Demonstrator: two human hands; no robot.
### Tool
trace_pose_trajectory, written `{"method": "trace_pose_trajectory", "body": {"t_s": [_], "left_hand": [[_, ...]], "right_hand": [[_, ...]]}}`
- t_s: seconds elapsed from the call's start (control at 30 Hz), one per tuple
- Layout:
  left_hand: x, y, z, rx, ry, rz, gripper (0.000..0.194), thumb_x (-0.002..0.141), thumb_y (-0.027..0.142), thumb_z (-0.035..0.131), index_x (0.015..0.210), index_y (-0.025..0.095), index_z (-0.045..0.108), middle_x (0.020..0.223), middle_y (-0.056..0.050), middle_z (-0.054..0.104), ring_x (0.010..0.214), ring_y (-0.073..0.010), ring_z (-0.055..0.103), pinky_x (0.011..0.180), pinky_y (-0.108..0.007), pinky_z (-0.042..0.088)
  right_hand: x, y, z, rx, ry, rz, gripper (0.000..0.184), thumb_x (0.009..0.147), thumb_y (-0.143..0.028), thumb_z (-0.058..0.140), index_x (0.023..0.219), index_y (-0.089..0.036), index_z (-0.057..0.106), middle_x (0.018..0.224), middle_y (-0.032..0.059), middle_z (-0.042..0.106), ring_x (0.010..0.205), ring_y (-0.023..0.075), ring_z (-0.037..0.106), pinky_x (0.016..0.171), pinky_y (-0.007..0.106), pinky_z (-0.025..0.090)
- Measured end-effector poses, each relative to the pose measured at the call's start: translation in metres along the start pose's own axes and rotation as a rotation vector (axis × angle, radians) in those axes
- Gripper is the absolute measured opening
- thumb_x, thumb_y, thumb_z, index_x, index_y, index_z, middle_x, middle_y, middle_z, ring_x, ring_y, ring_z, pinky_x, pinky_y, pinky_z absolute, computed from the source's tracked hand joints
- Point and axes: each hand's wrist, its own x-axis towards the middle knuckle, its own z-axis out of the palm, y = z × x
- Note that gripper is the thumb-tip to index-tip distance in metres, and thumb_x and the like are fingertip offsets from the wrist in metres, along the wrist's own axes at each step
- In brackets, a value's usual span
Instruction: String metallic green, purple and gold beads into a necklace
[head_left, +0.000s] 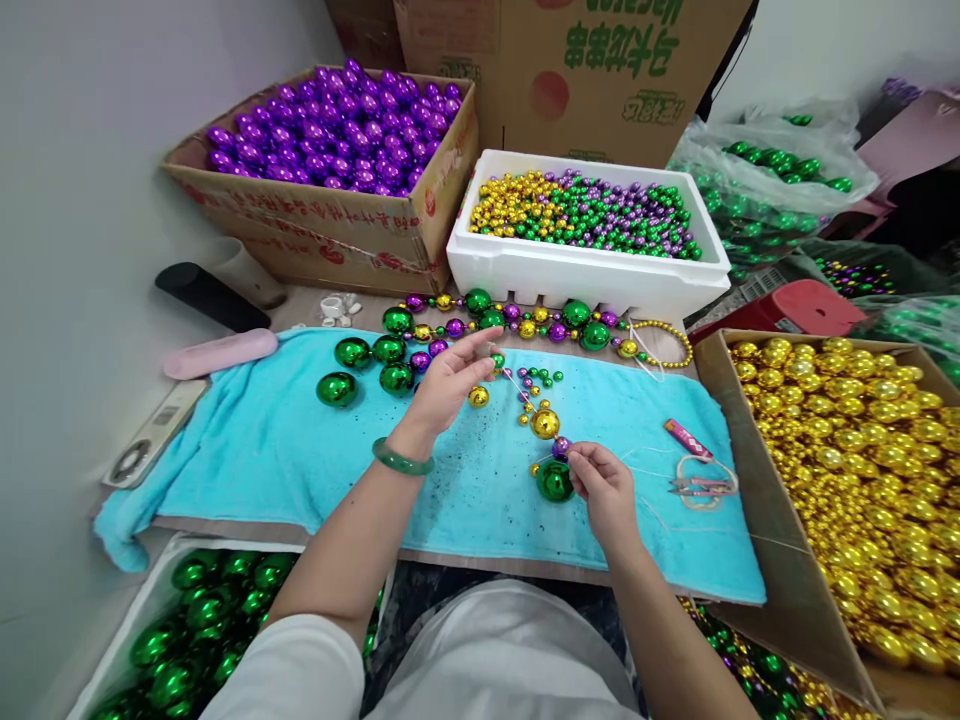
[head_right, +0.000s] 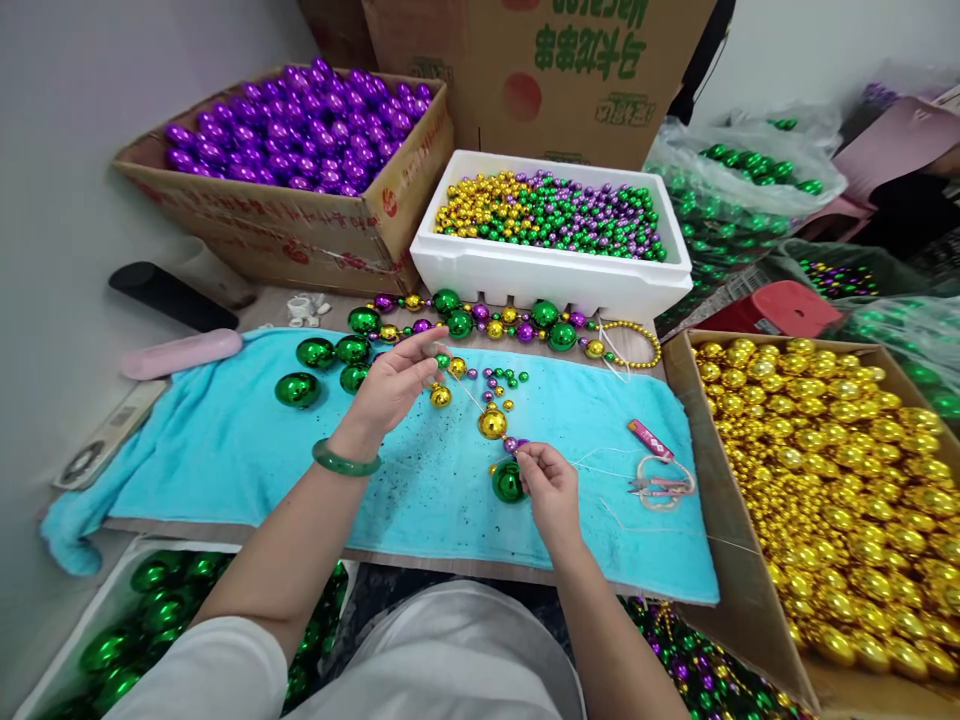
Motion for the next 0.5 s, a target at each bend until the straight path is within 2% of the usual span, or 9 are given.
{"method": "trace_pose_trajectory", "body": {"t_s": [0.13, 0.23, 0.3, 0.37, 0.43, 0.5], "left_hand": [[-0.017, -0.001, 0.008, 0.085, -0.112, -0.022, 0.065, 0.073, 0.021, 0.076, 0.135, 0.024, 0.056, 0.092, -0.003, 0.068, 0.088, -0.0147, 0.061, 0.077, -0.027, 0.049], [-0.030, -0.009, 0.007, 0.250, -0.148, -0.016, 0.058, 0.077, 0.027, 0.074, 0.132, 0.023, 0.058, 0.100, -0.006, 0.068, 0.090, -0.0167, 0.062, 0.081, -0.030, 0.050], [-0.036, -0.015, -0.004, 0.513, -0.042, 0.039, 0.040, 0.082, 0.030, 0.069, 0.121, 0.023, 0.065, 0.107, -0.007, 0.067, 0.089, -0.0175, 0.062, 0.081, -0.032, 0.050], [-0.038, -0.018, -0.021, 0.887, 0.129, 0.094, 0.030, 0.086, 0.029, 0.063, 0.114, 0.021, 0.069, 0.112, -0.009, 0.064, 0.093, -0.0204, 0.062, 0.085, -0.035, 0.050], [-0.039, -0.020, -0.040, 1.248, 0.246, 0.090, 0.032, 0.088, 0.025, 0.059, 0.118, 0.018, 0.067, 0.116, -0.011, 0.062, 0.101, -0.0249, 0.061, 0.090, -0.038, 0.049], [-0.039, -0.023, -0.055, 1.493, 0.266, 0.016, 0.036, 0.089, 0.023, 0.055, 0.123, 0.015, 0.064, 0.120, -0.014, 0.060, 0.106, -0.0282, 0.061, 0.091, -0.039, 0.049]], "right_hand": [[-0.001, 0.005, 0.008, 0.037, -0.037, 0.040, 0.032, 0.064, -0.045, 0.078, 0.074, -0.017, 0.066, 0.054, -0.0026, 0.051, 0.048, 0.0084, 0.040, 0.044, 0.022, 0.030], [0.000, 0.009, 0.011, 0.100, -0.050, 0.067, 0.033, 0.064, -0.045, 0.079, 0.075, -0.017, 0.066, 0.055, -0.0021, 0.052, 0.049, 0.0081, 0.041, 0.043, 0.021, 0.029], [0.001, 0.010, 0.012, 0.126, -0.044, 0.065, 0.033, 0.064, -0.045, 0.080, 0.076, -0.017, 0.066, 0.057, -0.0018, 0.053, 0.049, 0.0078, 0.041, 0.043, 0.020, 0.029], [0.003, 0.010, 0.011, 0.134, -0.041, 0.062, 0.033, 0.064, -0.044, 0.080, 0.077, -0.017, 0.066, 0.057, -0.0019, 0.053, 0.050, 0.0078, 0.042, 0.043, 0.019, 0.031], [0.003, 0.009, 0.009, 0.132, -0.041, 0.063, 0.032, 0.064, -0.043, 0.081, 0.077, -0.017, 0.066, 0.057, -0.0023, 0.053, 0.051, 0.0076, 0.043, 0.044, 0.019, 0.032], [0.003, 0.007, 0.009, 0.124, -0.042, 0.061, 0.033, 0.065, -0.043, 0.081, 0.077, -0.017, 0.066, 0.057, -0.0026, 0.053, 0.049, 0.0068, 0.042, 0.044, 0.018, 0.031]]}}
